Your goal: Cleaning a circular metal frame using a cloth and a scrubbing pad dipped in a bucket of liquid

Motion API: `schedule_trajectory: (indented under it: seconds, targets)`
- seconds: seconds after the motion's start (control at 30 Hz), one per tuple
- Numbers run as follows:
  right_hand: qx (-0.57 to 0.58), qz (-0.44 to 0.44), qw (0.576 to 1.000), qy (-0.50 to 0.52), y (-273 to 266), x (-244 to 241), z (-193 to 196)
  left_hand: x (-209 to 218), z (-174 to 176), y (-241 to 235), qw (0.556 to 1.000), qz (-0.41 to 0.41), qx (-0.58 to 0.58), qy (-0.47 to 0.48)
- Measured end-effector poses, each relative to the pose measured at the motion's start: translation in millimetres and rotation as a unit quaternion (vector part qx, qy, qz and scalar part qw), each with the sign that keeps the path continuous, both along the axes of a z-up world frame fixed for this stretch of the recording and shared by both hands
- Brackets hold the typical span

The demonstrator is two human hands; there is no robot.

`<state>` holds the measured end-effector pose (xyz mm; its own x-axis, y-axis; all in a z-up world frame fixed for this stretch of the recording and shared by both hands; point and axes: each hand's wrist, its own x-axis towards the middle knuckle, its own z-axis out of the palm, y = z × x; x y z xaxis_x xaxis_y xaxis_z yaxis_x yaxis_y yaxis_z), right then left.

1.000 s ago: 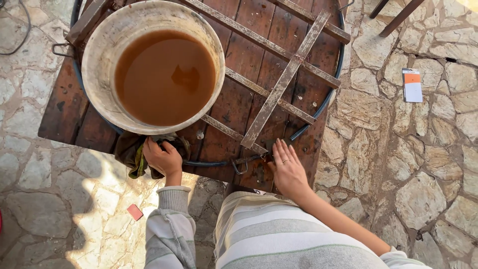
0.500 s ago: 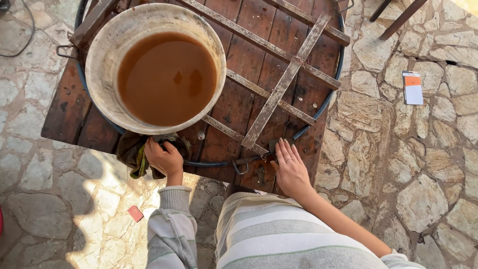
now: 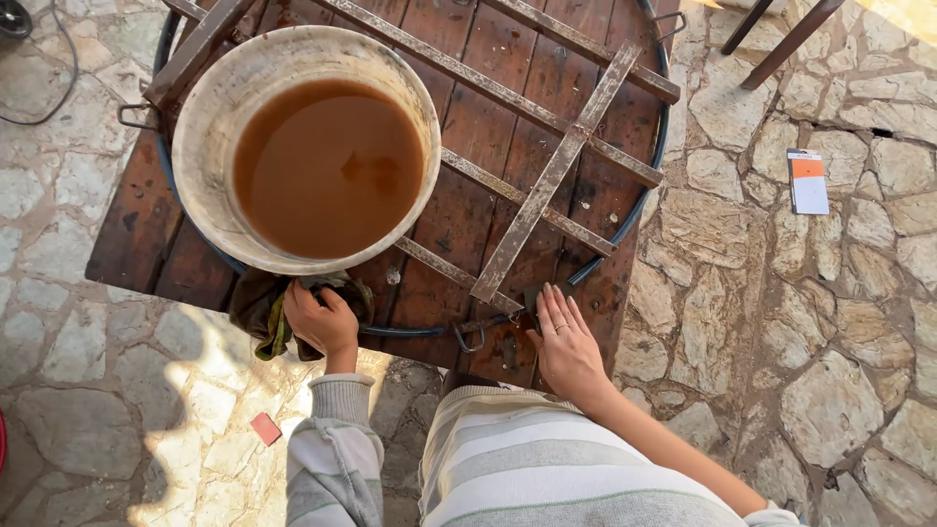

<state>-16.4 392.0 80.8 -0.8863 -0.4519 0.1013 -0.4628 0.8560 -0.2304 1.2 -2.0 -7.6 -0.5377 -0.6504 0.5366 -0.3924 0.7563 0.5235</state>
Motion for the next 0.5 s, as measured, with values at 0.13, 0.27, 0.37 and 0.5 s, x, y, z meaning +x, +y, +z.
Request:
schedule_trajectory:
  seconds: [0.13,0.27,0.37,0.5]
  targets:
    - [0.043,-0.043,0.997,-0.040,11.1,-12.1,3.0,2.3,-4.8,-1.4,1.000,-0.002,-0.004,-0.004]
    - [0.004,0.014,0.999,-0.042,0.9,12.3,-13.0,-0.7,1.3,-1.7,1.000,0.001,-0.009,0.004]
    - [0.007,-0.068,0.997,0.025,27.4,-27.6,-20.3,-0.6,-1.7,-2.9,1.000,0.001,-0.014,0.003]
    - [0.011,-0.017,0.998,-0.064,-0.2,1.5,-2.9,-1.9,4.0,0.7,1.000,-0.005,-0.006,-0.003]
